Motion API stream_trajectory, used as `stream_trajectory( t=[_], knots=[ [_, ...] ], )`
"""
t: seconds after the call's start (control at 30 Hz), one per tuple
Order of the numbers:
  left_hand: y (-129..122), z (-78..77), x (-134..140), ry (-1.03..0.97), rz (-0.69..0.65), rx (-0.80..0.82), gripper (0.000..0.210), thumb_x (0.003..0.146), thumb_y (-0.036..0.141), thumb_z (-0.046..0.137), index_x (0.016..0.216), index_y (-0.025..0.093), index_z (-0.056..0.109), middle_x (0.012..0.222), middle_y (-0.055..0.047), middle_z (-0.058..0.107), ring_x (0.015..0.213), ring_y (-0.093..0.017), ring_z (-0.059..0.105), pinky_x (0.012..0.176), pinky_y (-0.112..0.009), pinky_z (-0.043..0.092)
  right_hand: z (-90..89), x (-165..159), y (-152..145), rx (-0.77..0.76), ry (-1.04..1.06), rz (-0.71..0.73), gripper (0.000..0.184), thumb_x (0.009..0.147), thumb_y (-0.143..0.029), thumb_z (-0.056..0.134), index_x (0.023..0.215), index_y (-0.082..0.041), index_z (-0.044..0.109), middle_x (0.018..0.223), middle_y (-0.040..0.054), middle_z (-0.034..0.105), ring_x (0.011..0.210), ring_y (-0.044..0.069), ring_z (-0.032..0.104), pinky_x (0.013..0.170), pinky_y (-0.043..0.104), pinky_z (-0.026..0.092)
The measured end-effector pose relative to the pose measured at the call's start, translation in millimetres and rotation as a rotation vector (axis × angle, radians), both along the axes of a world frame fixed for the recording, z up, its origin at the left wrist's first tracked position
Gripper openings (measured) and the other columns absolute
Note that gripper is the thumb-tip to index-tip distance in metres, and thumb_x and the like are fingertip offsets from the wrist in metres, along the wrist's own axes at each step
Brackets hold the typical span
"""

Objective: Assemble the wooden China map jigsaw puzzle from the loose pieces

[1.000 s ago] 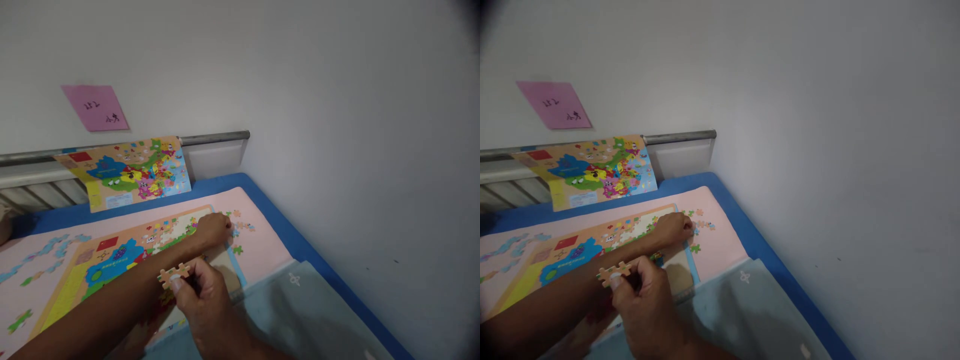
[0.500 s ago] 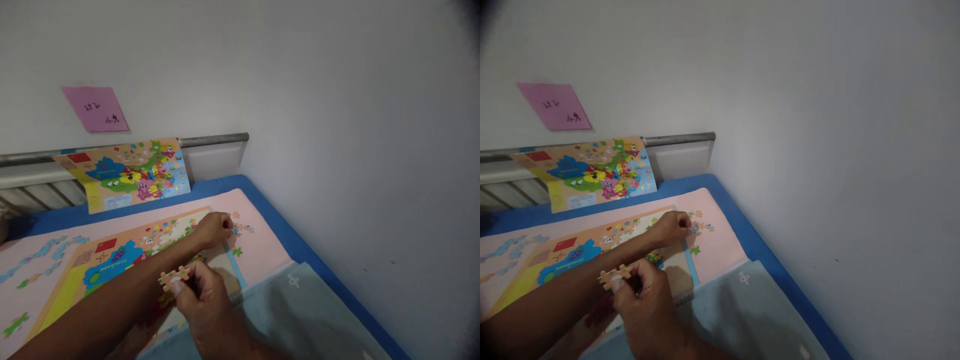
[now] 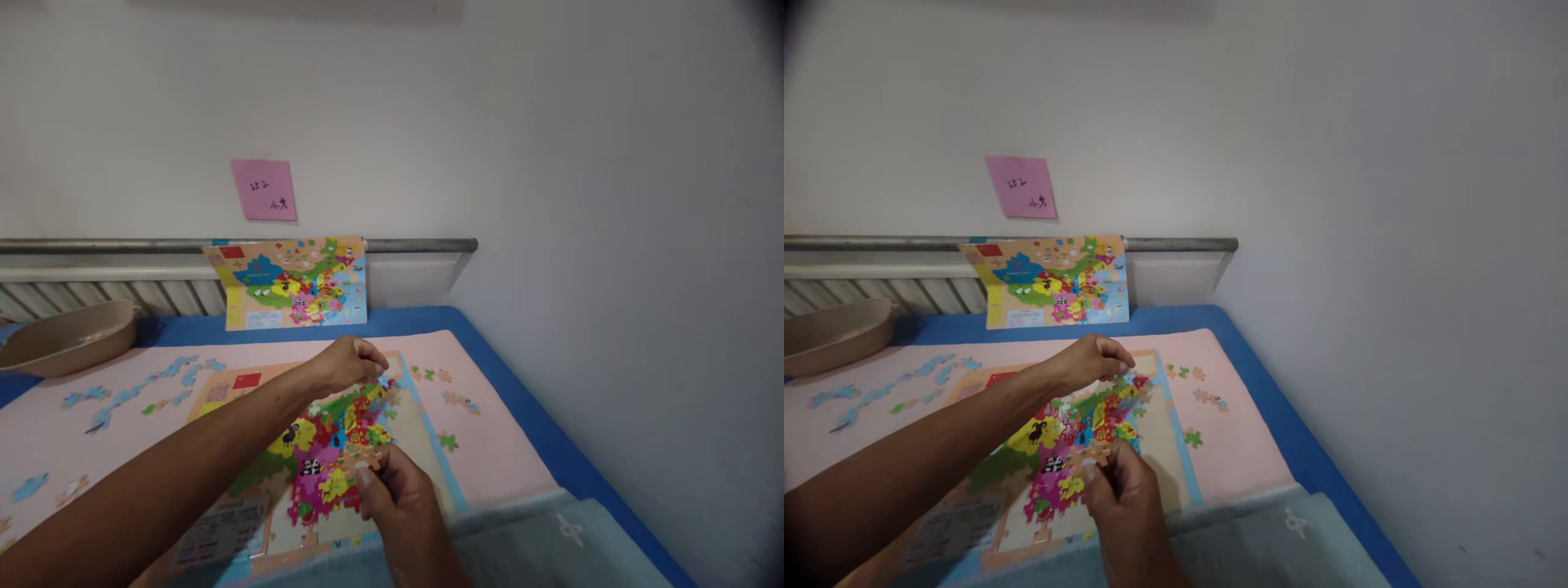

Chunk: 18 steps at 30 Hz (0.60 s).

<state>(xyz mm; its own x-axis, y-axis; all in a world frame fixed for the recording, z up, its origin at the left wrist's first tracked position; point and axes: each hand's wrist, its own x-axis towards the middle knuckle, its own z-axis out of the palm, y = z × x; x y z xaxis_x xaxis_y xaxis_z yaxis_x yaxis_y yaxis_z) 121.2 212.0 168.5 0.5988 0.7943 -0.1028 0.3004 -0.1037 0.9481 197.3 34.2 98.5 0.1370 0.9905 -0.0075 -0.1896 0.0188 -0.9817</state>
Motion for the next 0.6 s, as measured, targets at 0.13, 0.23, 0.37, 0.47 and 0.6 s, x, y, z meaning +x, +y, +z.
stream_trajectory(
  t=[0.13, 0.23, 0.37, 0.47, 0.6],
  knots=[
    [6.8, -0.6, -10.3, 0.013, 0.016, -0.018, 0.011, 0.071, 0.017, 0.064, 0.077, 0.014, 0.073, 0.06, 0.0, 0.063, 0.054, -0.011, 0.05, 0.052, -0.024, 0.035, -7.3, 0.1, 1.3, 0.0, -0.019, -0.025, 0.043, 0.085, -0.058, 0.067, 0.073, -0.019, 0.052, 0.06, -0.0044, 0.045, 0.056, 0.011, 0.036, 0.054, 0.023, 0.03],
    [10.9, -3.8, -13.1, 0.003, 0.023, -0.033, 0.009, 0.072, 0.015, 0.064, 0.076, 0.014, 0.072, 0.06, 0.001, 0.061, 0.053, -0.01, 0.05, 0.052, -0.023, 0.035, -7.0, 0.4, 1.4, -0.027, -0.024, -0.046, 0.043, 0.085, -0.057, 0.068, 0.072, -0.019, 0.052, 0.059, -0.0042, 0.046, 0.056, 0.012, 0.037, 0.054, 0.023, 0.03],
    [18.0, -13.2, -14.5, -0.003, 0.029, -0.075, 0.005, 0.073, 0.011, 0.063, 0.074, 0.013, 0.068, 0.058, 0.002, 0.059, 0.05, -0.009, 0.049, 0.049, -0.022, 0.035, -1.4, 1.0, 0.9, -0.047, -0.024, -0.046, 0.042, 0.084, -0.055, 0.069, 0.072, -0.019, 0.052, 0.058, -0.0042, 0.046, 0.056, 0.012, 0.038, 0.055, 0.023, 0.03],
    [25.6, -23.0, -16.6, 0.02, 0.075, -0.118, 0.004, 0.074, 0.009, 0.063, 0.073, 0.013, 0.064, 0.056, 0.002, 0.058, 0.048, -0.01, 0.052, 0.045, -0.021, 0.036, 1.6, 1.5, 0.8, -0.038, -0.03, -0.034, 0.041, 0.085, -0.053, 0.07, 0.071, -0.019, 0.051, 0.059, -0.0038, 0.047, 0.057, 0.012, 0.038, 0.055, 0.023, 0.03],
    [36.6, -33.5, -18.6, 0.087, 0.193, -0.136, 0.01, 0.078, 0.006, 0.06, 0.073, 0.014, 0.059, 0.053, 0.002, 0.057, 0.048, -0.011, 0.056, 0.043, -0.02, 0.035, 1.5, 1.4, 1.1, -0.051, 0.004, -0.014, 0.041, 0.085, -0.052, 0.069, 0.071, -0.019, 0.051, 0.059, -0.0042, 0.047, 0.057, 0.011, 0.037, 0.056, 0.023, 0.029]
  ],
)
